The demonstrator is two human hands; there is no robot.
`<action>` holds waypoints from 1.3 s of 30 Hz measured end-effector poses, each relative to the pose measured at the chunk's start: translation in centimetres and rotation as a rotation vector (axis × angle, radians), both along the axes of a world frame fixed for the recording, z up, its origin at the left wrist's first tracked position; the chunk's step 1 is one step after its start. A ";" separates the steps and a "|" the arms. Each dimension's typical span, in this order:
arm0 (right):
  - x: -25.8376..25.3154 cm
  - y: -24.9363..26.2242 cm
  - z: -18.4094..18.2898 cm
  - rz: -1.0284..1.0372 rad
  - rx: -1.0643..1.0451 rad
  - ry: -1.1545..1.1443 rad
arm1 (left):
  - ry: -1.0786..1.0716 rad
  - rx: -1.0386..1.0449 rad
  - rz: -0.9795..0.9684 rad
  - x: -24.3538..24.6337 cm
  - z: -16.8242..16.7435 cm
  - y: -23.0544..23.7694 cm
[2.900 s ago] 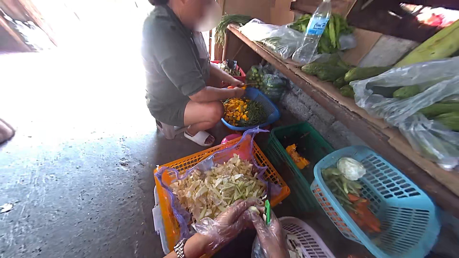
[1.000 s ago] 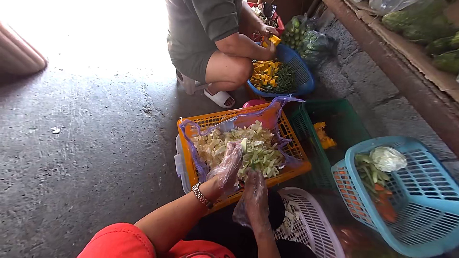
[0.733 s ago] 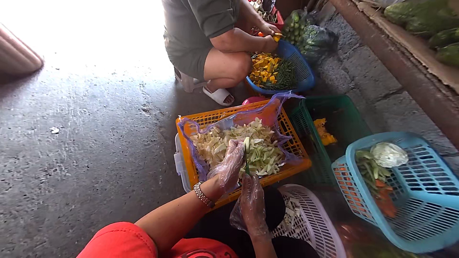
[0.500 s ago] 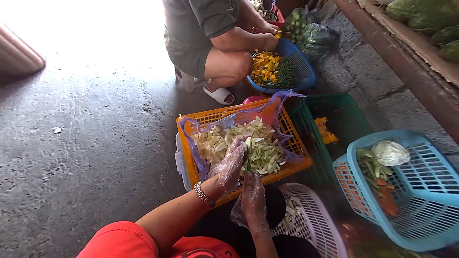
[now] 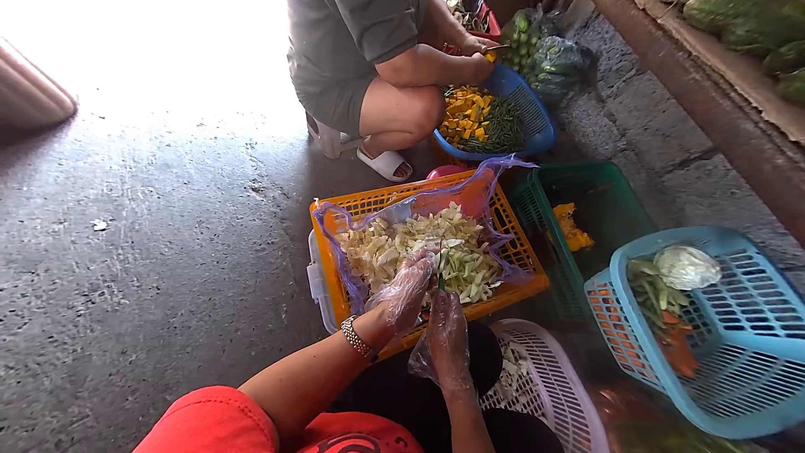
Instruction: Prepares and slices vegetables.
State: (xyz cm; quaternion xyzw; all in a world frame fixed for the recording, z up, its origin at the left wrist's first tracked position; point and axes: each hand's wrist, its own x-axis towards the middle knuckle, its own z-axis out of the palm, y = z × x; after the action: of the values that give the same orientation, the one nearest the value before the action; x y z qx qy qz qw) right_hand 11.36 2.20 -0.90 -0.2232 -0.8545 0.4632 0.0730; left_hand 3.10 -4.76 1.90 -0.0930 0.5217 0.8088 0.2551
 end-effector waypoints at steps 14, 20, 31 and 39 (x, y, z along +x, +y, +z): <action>-0.3 1.5 0.0 0.020 -0.527 -0.007 | 0.047 -0.062 -0.098 -0.8 -0.8 -0.9; 1.6 0.7 0.7 0.061 -0.223 0.020 | 0.026 -0.026 -0.051 -1.8 -1.5 -0.6; 2.0 -0.3 0.4 0.055 -0.127 0.080 | -0.029 0.153 0.012 -0.9 -0.1 -0.2; 1.9 0.0 0.3 0.022 -0.111 0.050 | 0.009 0.113 0.001 0.1 0.3 0.3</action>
State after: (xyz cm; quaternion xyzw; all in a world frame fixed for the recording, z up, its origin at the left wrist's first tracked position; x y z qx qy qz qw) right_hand 13.24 2.17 -0.57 -0.2059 -0.8279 0.5160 0.0771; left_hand 3.20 -4.49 2.21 -0.0751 0.4763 0.8375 0.2570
